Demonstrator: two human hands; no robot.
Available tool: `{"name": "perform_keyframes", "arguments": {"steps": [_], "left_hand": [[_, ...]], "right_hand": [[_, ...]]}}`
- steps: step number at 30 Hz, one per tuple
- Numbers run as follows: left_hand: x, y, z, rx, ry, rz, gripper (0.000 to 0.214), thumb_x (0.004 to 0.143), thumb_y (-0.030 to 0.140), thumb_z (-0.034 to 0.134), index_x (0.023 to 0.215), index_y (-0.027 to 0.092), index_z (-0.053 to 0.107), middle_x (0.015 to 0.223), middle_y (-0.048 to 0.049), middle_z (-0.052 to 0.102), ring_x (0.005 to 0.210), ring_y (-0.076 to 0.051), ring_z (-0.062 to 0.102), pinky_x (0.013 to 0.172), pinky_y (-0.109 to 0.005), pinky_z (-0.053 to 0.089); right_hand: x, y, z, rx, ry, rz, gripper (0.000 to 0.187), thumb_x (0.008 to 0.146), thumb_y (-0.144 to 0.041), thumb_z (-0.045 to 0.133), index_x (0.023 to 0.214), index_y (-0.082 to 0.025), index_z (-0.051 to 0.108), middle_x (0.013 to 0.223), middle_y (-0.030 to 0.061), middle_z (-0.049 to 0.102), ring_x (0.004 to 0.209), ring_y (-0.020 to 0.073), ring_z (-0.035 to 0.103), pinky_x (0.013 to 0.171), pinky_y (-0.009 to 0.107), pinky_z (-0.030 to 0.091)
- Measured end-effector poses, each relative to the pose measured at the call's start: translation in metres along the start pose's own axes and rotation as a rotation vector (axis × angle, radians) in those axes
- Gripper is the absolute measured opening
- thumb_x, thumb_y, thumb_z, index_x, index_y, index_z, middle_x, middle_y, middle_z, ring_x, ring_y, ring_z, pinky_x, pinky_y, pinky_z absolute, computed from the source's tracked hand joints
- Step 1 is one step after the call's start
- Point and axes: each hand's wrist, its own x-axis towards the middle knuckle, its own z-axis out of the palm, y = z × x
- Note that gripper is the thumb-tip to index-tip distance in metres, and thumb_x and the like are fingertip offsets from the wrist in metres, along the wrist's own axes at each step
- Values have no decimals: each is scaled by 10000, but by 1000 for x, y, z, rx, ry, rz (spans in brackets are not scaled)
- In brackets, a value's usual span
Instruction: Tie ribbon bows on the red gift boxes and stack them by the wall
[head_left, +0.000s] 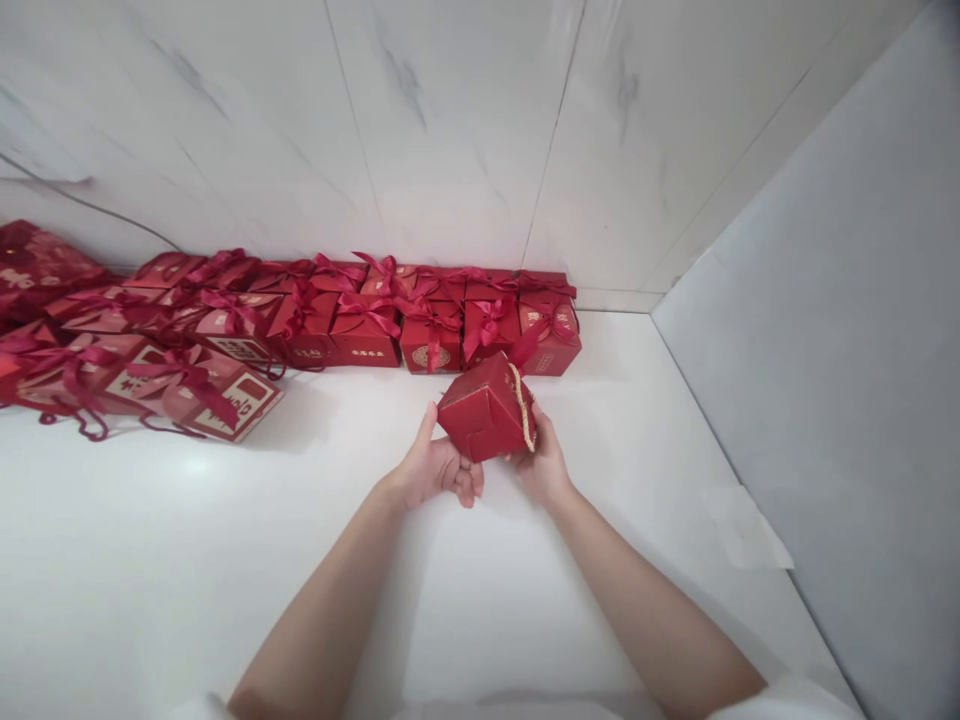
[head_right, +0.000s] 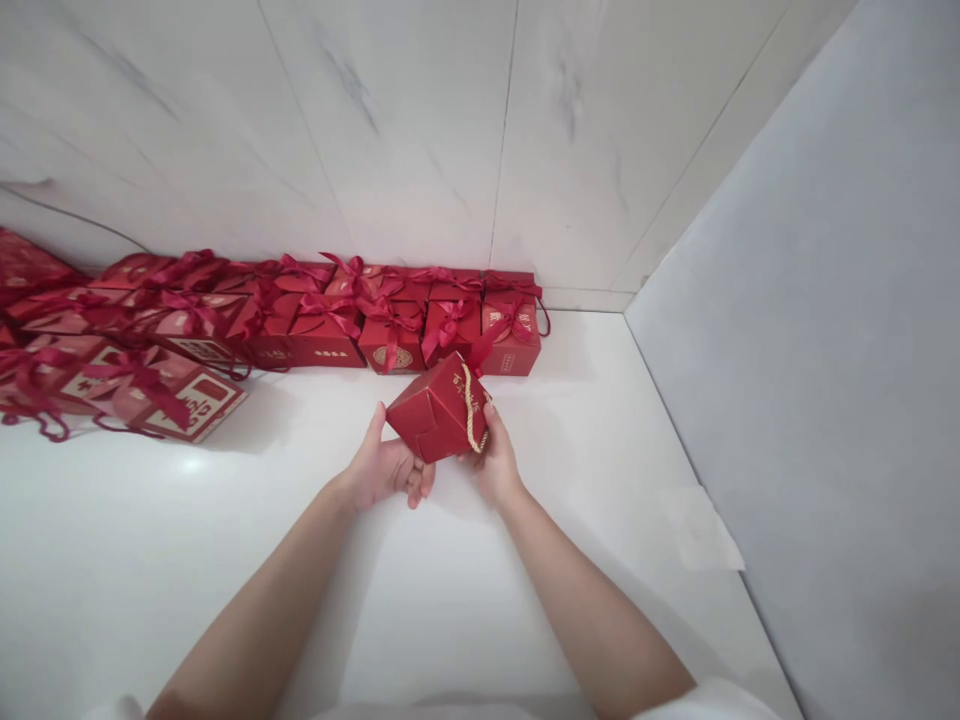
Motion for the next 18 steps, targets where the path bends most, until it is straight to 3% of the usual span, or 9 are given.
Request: {"name": "perform_keyframes", "arguments": {"steps": [3,5,10,12,15,18], "left_hand": [[0,-1,1,1,-56,-50,1135,677,936,-30,1098,85,591,771,-164,693,582,-214,648,642,-327,492],[1,-2,1,-17,-74,-49,1134,682,939,-6,1197,98,554,799,-165,705,623,-224,662,684,-341,499],[4,-6,1,-48,-122,3,1086,722,933,94,1185,82,587,916,-200,704,781,-264,679,782,-389,499],[6,-10,2,-42,-121,71,936,759,882,307,1139,86,621,985,-199,696,833,-275,671,815,-409,498],[7,-15,6,-32,65,293,617,685,500,767,1177,161,614,1146,-148,672,961,-283,658,849,-399,503],[6,-17,10,-1,161,369,728,592,203,858,1258,218,565,1262,-127,622,1124,-336,612,866,-419,521]], "right_hand": [[0,0,-1,42,42,1,376,882,-522,541,1147,-282,659,1043,-17,724,878,200,675,644,278,533],[0,1,-1,44,52,-28,399,885,-519,527,1188,-287,645,1141,-21,705,1078,220,641,819,315,537],[-1,2,0,36,15,-77,432,882,-535,521,1213,-284,637,1199,-18,687,1206,226,584,982,354,484],[-1,0,-1,47,2,-77,424,865,-532,535,1185,-281,651,1195,-16,689,1215,238,581,999,375,483],[-3,-4,-2,39,-39,19,428,811,-556,570,1082,-248,694,1106,18,721,1175,299,605,968,443,509],[-8,-11,-2,41,-106,101,431,780,-561,609,1047,-237,706,1056,40,732,1131,328,627,957,486,509]]}}
